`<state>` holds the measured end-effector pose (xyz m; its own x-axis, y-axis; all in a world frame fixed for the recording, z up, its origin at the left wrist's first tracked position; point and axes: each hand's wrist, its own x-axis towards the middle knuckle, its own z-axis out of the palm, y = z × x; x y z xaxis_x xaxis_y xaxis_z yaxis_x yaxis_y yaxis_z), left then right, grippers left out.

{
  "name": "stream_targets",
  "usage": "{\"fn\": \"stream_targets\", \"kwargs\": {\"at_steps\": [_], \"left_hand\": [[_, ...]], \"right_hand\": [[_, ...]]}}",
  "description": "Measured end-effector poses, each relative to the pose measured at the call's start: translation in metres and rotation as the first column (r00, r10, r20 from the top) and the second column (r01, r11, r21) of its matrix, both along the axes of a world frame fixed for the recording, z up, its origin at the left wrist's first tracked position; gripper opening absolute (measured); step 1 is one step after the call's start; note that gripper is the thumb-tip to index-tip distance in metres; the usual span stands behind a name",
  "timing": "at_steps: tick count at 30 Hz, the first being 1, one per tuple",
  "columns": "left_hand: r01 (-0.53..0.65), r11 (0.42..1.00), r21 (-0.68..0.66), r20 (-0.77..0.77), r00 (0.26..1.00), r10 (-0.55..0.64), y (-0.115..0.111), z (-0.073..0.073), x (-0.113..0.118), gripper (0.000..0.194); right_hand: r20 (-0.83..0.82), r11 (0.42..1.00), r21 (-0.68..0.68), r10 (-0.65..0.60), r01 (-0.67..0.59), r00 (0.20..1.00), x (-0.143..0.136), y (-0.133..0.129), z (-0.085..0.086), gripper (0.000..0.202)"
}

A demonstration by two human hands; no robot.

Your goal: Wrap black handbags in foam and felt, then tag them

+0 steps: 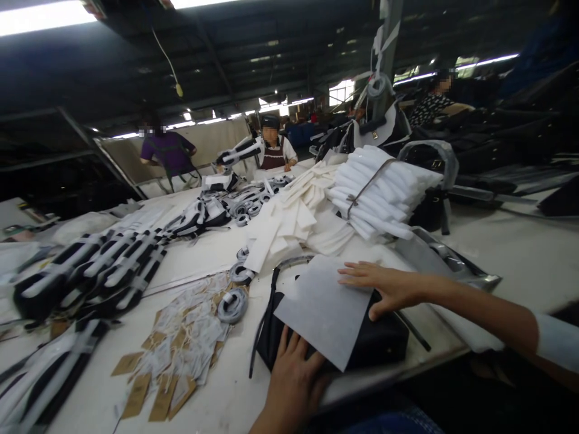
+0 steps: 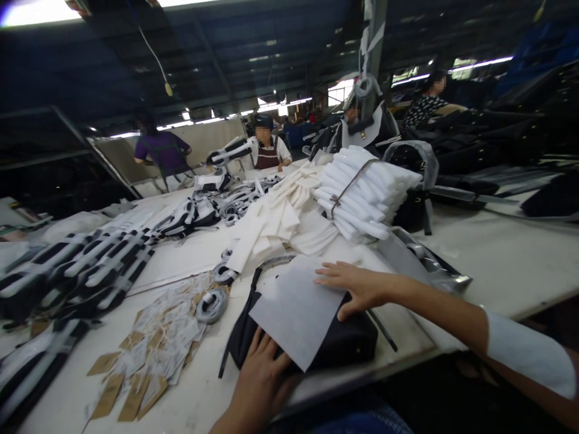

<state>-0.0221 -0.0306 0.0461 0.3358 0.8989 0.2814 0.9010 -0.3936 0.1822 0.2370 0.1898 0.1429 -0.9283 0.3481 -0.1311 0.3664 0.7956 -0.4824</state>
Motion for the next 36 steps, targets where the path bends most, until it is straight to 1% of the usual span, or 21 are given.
{"fn": "stream_targets", "kwargs": {"at_steps": [2, 4, 6, 8, 9, 11, 13, 14, 15, 16, 17, 18, 20, 22, 24, 26, 28, 30, 33, 36], "left_hand": [[0.001, 1.000, 0.005, 0.002, 1.000, -0.001, 0.000, 0.001, 0.001, 0.055], [-0.007, 1.000, 0.014, -0.013, 1.000, 0.008, -0.001, 0.000, 0.001, 0.057], [-0.023, 1.000, 0.011, -0.026, 0.999, 0.024, -0.001, -0.002, 0.001, 0.058], [-0.029, 1.000, -0.006, -0.024, 0.999, 0.028, -0.001, -0.005, 0.001, 0.055], [-0.028, 1.000, -0.015, -0.020, 0.999, 0.027, -0.001, -0.007, 0.001, 0.055], [-0.026, 0.999, -0.022, -0.016, 1.000, 0.025, -0.002, -0.009, 0.000, 0.060], [-0.031, 0.999, -0.010, -0.020, 0.999, 0.031, -0.002, -0.010, -0.001, 0.066], [-0.033, 0.999, -0.002, -0.024, 0.999, 0.033, -0.002, -0.010, -0.001, 0.068], [-0.034, 0.999, 0.006, -0.026, 0.999, 0.034, -0.003, -0.009, -0.001, 0.069], [-0.034, 0.999, 0.012, -0.028, 0.999, 0.035, -0.003, -0.008, -0.001, 0.069], [-0.037, 0.999, 0.017, -0.026, 0.999, 0.038, -0.003, -0.008, -0.001, 0.069], [-0.042, 0.999, 0.013, -0.020, 0.999, 0.042, -0.003, -0.007, 0.000, 0.069], [-0.052, 0.999, -0.016, -0.002, 0.999, 0.052, -0.004, -0.009, 0.001, 0.067], [-0.060, 0.996, -0.060, 0.014, 0.998, 0.061, -0.006, -0.015, 0.002, 0.066], [-0.073, 0.994, -0.077, 0.021, 0.997, 0.075, -0.009, -0.022, 0.002, 0.063], [-0.075, 0.995, -0.066, 0.023, 0.997, 0.076, -0.011, -0.028, 0.002, 0.062], [-0.059, 0.997, -0.059, 0.029, 0.998, 0.060, -0.012, -0.029, 0.002, 0.063], [-0.040, 0.998, -0.057, 0.042, 0.998, 0.042, -0.011, -0.027, 0.001, 0.065], [-0.038, 0.997, -0.061, 0.054, 0.998, 0.041, -0.010, -0.025, 0.002, 0.064], [-0.057, 0.996, -0.066, 0.044, 0.997, 0.060, -0.010, -0.030, 0.003, 0.063]], "right_hand": [[0.044, 0.999, -0.034, -0.003, 0.004, 0.999, 0.008, 0.007, -0.014, 0.085], [0.056, 1.000, -0.025, 0.007, -0.006, 0.998, 0.008, 0.011, -0.023, 0.078], [0.048, 0.997, 0.052, 0.051, -0.053, 0.998, 0.005, 0.016, -0.028, 0.063], [0.024, 0.978, 0.177, 0.111, -0.113, 0.994, 0.000, 0.018, -0.030, 0.042], [0.018, 0.958, 0.256, 0.129, -0.130, 0.991, -0.002, 0.017, -0.030, 0.036], [0.003, 0.897, 0.431, 0.107, -0.098, 0.994, -0.007, 0.009, -0.025, 0.038], [-0.055, 0.814, 0.580, 0.014, 0.021, 0.998, -0.013, -0.009, -0.016, 0.042], [-0.095, 0.775, 0.626, -0.036, 0.088, 0.995, -0.017, -0.021, -0.009, 0.044], [-0.133, 0.743, 0.653, -0.078, 0.146, 0.988, -0.022, -0.034, -0.002, 0.047], [-0.148, 0.728, 0.662, -0.105, 0.177, 0.983, -0.028, -0.047, 0.004, 0.049], [-0.139, 0.728, 0.662, -0.114, 0.178, 0.984, -0.033, -0.060, 0.008, 0.049], [-0.117, 0.741, 0.652, -0.111, 0.161, 0.987, -0.039, -0.071, 0.010, 0.048], [-0.069, 0.786, 0.611, -0.073, 0.100, 0.995, -0.047, -0.088, 0.005, 0.048], [-0.050, 0.836, 0.548, -0.005, 0.031, 0.999, -0.051, -0.096, -0.011, 0.055], [-0.045, 0.879, 0.477, 0.044, -0.017, 0.998, -0.050, -0.100, -0.032, 0.067], [-0.037, 0.902, 0.431, 0.029, -0.010, 0.999, -0.048, -0.102, -0.050, 0.074], [-0.024, 0.899, 0.437, -0.028, 0.036, 0.999, -0.047, -0.107, -0.063, 0.075], [-0.013, 0.874, 0.481, -0.069, 0.066, 0.998, -0.048, -0.115, -0.070, 0.073], [-0.011, 0.829, 0.552, -0.100, 0.089, 0.995, -0.053, -0.129, -0.076, 0.070], [-0.017, 0.797, 0.595, -0.115, 0.102, 0.993, -0.054, -0.139, -0.079, 0.067]]}}
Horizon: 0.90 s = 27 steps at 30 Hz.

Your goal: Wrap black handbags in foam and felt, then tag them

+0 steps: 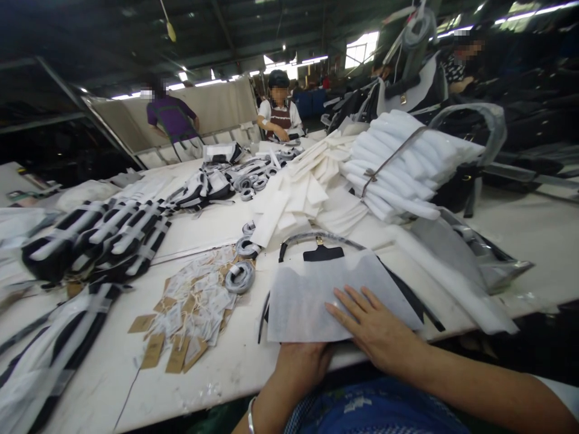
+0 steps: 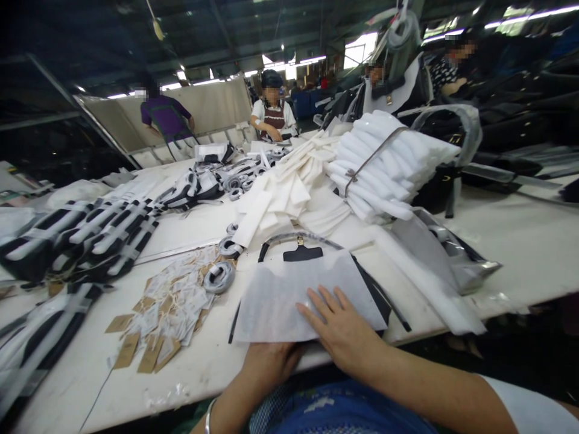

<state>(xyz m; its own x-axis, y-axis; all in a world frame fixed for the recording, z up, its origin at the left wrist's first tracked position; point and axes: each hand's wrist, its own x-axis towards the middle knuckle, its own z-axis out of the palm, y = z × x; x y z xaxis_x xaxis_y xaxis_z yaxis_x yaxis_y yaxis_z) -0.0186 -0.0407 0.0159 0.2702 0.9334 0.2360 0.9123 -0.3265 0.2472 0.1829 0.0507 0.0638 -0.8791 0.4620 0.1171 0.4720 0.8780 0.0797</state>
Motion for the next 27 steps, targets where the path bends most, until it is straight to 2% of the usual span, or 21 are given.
{"fn": "stream_targets", "kwargs": {"at_steps": [5, 14, 17, 20, 22, 24, 25, 27], "left_hand": [[-0.006, 1.000, 0.008, -0.028, 1.000, 0.006, -0.003, -0.005, 0.000, 0.065], [0.006, 1.000, -0.008, -0.100, 0.995, -0.007, -0.017, 0.021, -0.003, 0.063], [-0.010, 1.000, -0.017, -0.165, 0.986, 0.007, -0.030, 0.038, 0.004, 0.058], [0.069, 0.993, -0.093, -0.149, 0.985, -0.083, -0.035, 0.073, 0.012, 0.042], [0.134, 0.979, -0.156, -0.064, 0.987, -0.145, -0.023, 0.099, 0.016, 0.021], [0.133, 0.984, -0.120, -0.005, 0.991, -0.134, 0.001, 0.115, 0.015, 0.015], [0.150, 0.984, -0.091, 0.033, 0.988, -0.148, 0.015, 0.116, 0.012, 0.018], [0.228, 0.971, -0.065, 0.096, 0.970, -0.222, 0.041, 0.106, 0.002, 0.020]], "right_hand": [[-0.028, 1.000, 0.001, 0.010, -0.010, 1.000, 0.004, -0.002, -0.002, 0.065], [-0.035, 0.999, -0.041, 0.026, -0.027, 0.999, 0.015, 0.006, 0.002, 0.064], [-0.032, 0.999, -0.033, 0.035, -0.036, 0.999, 0.014, 0.007, 0.004, 0.062], [-0.059, 0.999, -0.033, 0.035, -0.037, 0.998, 0.013, 0.006, 0.004, 0.059], [-0.077, 0.999, -0.038, 0.031, -0.034, 0.997, 0.012, 0.005, 0.004, 0.057], [-0.089, 0.998, -0.053, 0.027, -0.032, 0.996, 0.013, 0.004, 0.003, 0.056], [-0.091, 0.997, -0.066, 0.025, -0.031, 0.996, 0.014, 0.004, 0.002, 0.057], [-0.090, 0.994, -0.105, 0.016, -0.025, 0.996, 0.016, 0.005, 0.001, 0.059]]}}
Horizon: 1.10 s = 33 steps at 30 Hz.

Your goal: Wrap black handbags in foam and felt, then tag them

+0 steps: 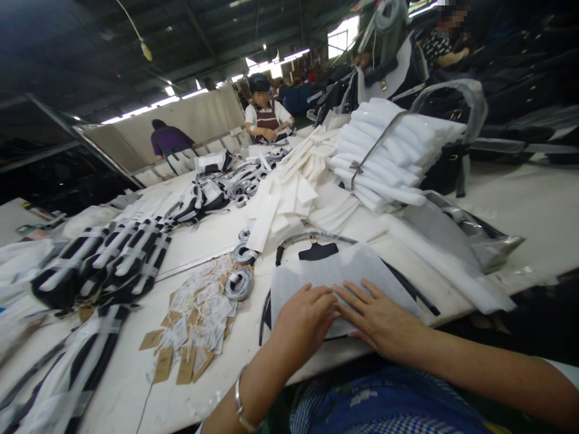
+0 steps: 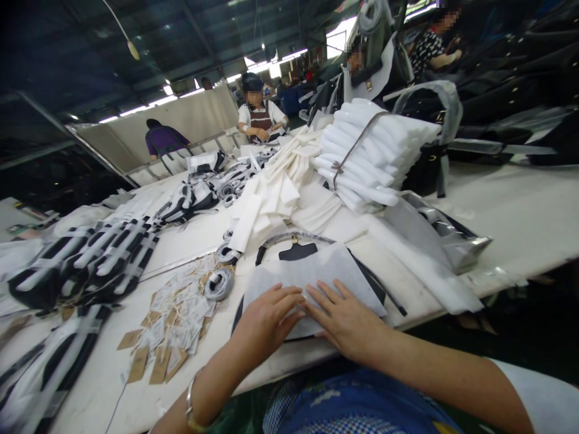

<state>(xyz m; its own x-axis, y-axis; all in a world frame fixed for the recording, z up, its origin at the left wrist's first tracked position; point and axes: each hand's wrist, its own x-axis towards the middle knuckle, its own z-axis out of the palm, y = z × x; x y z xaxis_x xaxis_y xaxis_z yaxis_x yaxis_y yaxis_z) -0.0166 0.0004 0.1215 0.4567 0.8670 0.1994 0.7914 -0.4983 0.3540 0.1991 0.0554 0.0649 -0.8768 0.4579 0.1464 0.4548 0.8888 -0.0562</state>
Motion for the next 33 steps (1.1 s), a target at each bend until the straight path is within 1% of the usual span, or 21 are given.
{"fn": "stream_targets", "kwargs": {"at_steps": [2, 3, 5, 6, 8, 9, 11, 15, 18, 21, 26, 33], "left_hand": [[-0.001, 0.999, -0.044, 0.064, 0.998, 0.004, 0.016, -0.023, -0.012, 0.029], [-0.013, 0.998, -0.068, 0.103, 0.994, 0.020, 0.019, -0.036, -0.017, 0.033], [-0.038, 0.997, -0.069, 0.157, 0.986, 0.049, 0.018, -0.058, -0.024, 0.037], [-0.047, 0.997, -0.057, 0.176, 0.983, 0.056, 0.015, -0.065, -0.025, 0.036], [-0.049, 0.998, -0.035, 0.197, 0.979, 0.055, 0.010, -0.072, -0.025, 0.035], [-0.047, 0.998, -0.033, 0.203, 0.978, 0.052, 0.008, -0.073, -0.025, 0.034], [-0.041, 0.998, -0.037, 0.213, 0.976, 0.048, 0.007, -0.070, -0.023, 0.032], [-0.042, 0.998, -0.053, 0.218, 0.974, 0.053, 0.009, -0.065, -0.023, 0.030], [-0.040, 0.997, -0.070, 0.212, 0.976, 0.054, 0.009, -0.066, -0.024, 0.029], [-0.035, 0.996, -0.077, 0.211, 0.976, 0.051, 0.009, -0.069, -0.024, 0.030], [-0.026, 0.997, -0.079, 0.219, 0.975, 0.042, 0.009, -0.071, -0.025, 0.030], [-0.021, 0.997, -0.077, 0.228, 0.973, 0.038, 0.009, -0.069, -0.024, 0.031]], "right_hand": [[-0.008, 0.998, -0.066, -0.003, 0.003, 1.000, 0.003, 0.001, 0.000, 0.064], [-0.020, 0.994, -0.114, -0.003, 0.001, 1.000, 0.004, 0.002, 0.002, 0.067], [-0.050, 0.974, -0.228, -0.019, 0.007, 0.999, 0.005, 0.005, 0.008, 0.068], [-0.064, 0.959, -0.284, -0.037, 0.017, 0.997, 0.005, 0.007, 0.011, 0.065], [-0.073, 0.930, -0.364, -0.074, 0.043, 0.995, 0.003, 0.012, 0.019, 0.051], [-0.068, 0.924, -0.379, -0.082, 0.050, 0.994, 0.002, 0.015, 0.021, 0.045], [-0.050, 0.932, -0.359, -0.063, 0.041, 0.997, 0.001, 0.023, 0.023, 0.040], [0.009, 0.968, -0.250, 0.016, -0.013, 1.000, 0.002, 0.036, 0.014, 0.041], [0.040, 0.982, -0.183, 0.052, -0.044, 0.998, 0.004, 0.040, 0.009, 0.042], [0.059, 0.988, -0.138, 0.084, -0.075, 0.995, 0.005, 0.041, 0.008, 0.044], [0.098, 0.985, -0.111, 0.145, -0.134, 0.985, 0.004, 0.044, 0.013, 0.046], [0.104, 0.982, -0.089, 0.177, -0.168, 0.979, 0.006, 0.043, 0.013, 0.054]]}}
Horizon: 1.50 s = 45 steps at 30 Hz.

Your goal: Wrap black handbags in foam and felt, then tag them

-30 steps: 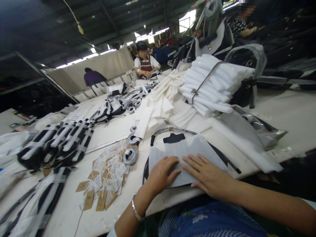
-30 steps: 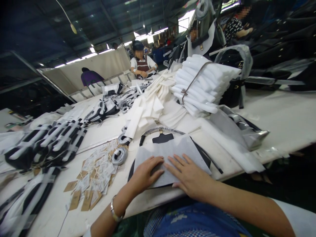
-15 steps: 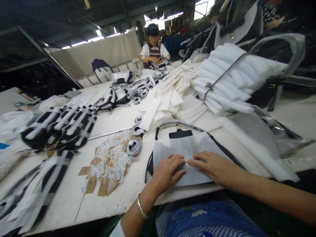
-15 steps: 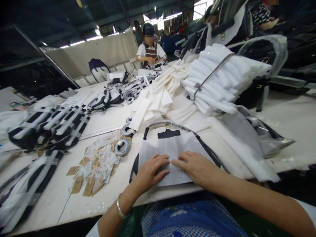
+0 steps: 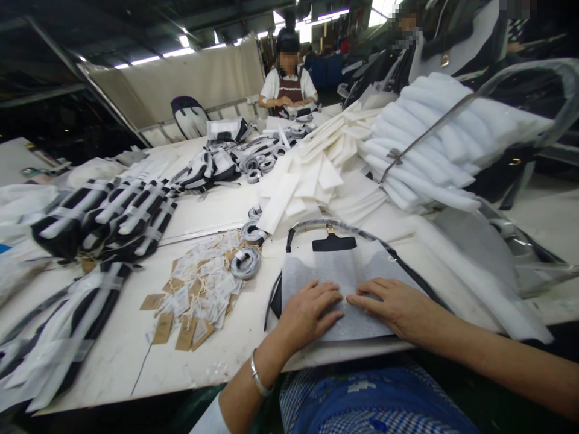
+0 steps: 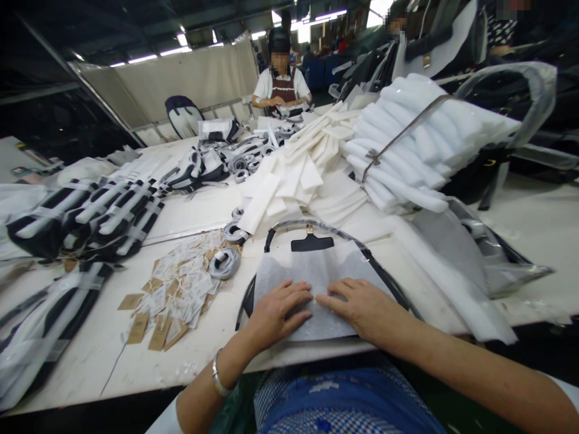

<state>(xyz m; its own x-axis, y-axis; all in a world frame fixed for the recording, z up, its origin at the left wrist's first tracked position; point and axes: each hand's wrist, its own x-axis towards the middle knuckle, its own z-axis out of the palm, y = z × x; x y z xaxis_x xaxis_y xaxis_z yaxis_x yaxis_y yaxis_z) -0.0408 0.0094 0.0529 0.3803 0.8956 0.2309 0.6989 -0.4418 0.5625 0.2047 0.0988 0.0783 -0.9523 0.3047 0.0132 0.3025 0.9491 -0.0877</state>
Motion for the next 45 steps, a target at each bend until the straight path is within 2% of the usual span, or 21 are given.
{"fn": "stream_targets", "kwargs": {"at_steps": [8, 13, 16, 18, 21, 24, 26, 30, 36, 41, 45], "left_hand": [[0.001, 1.000, 0.024, -0.027, 1.000, 0.000, 0.001, -0.001, 0.000, 0.030], [0.012, 0.996, 0.092, -0.076, 0.997, -0.005, -0.002, -0.006, 0.000, 0.032], [0.027, 0.990, 0.140, -0.111, 0.994, -0.011, -0.004, -0.007, 0.001, 0.030], [0.028, 0.991, 0.132, -0.139, 0.990, -0.009, -0.004, -0.003, 0.001, 0.030], [0.056, 0.998, 0.036, -0.201, 0.978, -0.048, -0.002, 0.010, -0.003, 0.039], [0.085, 0.996, -0.035, -0.256, 0.962, -0.092, 0.004, 0.021, -0.013, 0.052], [0.083, 0.996, -0.044, -0.282, 0.955, -0.092, 0.009, 0.023, -0.019, 0.053], [0.057, 0.997, -0.055, -0.322, 0.944, -0.071, 0.020, 0.017, -0.027, 0.049], [0.010, 0.995, -0.104, -0.326, 0.945, -0.043, 0.034, 0.013, -0.030, 0.059], [0.110, 0.984, -0.144, -0.346, 0.925, -0.154, 0.048, 0.010, -0.040, 0.066], [0.161, 0.978, -0.129, -0.364, 0.910, -0.198, 0.052, 0.004, -0.042, 0.069]], "right_hand": [[-0.064, 0.999, 0.013, 0.053, -0.053, 0.997, 0.002, -0.002, -0.001, 0.051], [-0.080, 0.997, 0.064, 0.050, -0.045, 0.996, 0.009, -0.005, -0.012, 0.061], [-0.071, 0.992, 0.111, 0.069, -0.060, 0.995, 0.008, -0.007, -0.019, 0.058], [-0.069, 0.992, 0.121, 0.049, -0.040, 0.996, 0.005, -0.007, -0.020, 0.052], [-0.036, 0.995, 0.096, 0.026, -0.022, 0.999, 0.003, 0.000, -0.014, 0.048], [-0.021, 0.999, 0.041, 0.008, -0.007, 1.000, 0.005, 0.008, -0.008, 0.056], [-0.042, 0.999, 0.013, -0.044, 0.045, 0.998, 0.006, 0.010, -0.008, 0.060], [-0.063, 0.983, 0.026, -0.182, 0.184, 0.981, 0.005, 0.005, -0.016, 0.061], [-0.057, 0.982, 0.038, -0.184, 0.186, 0.981, 0.006, 0.001, -0.014, 0.062], [-0.048, 0.984, 0.105, -0.142, 0.146, 0.989, 0.013, 0.005, -0.025, 0.063], [-0.065, 0.983, 0.063, -0.168, 0.172, 0.984, 0.015, 0.008, -0.035, 0.063]]}}
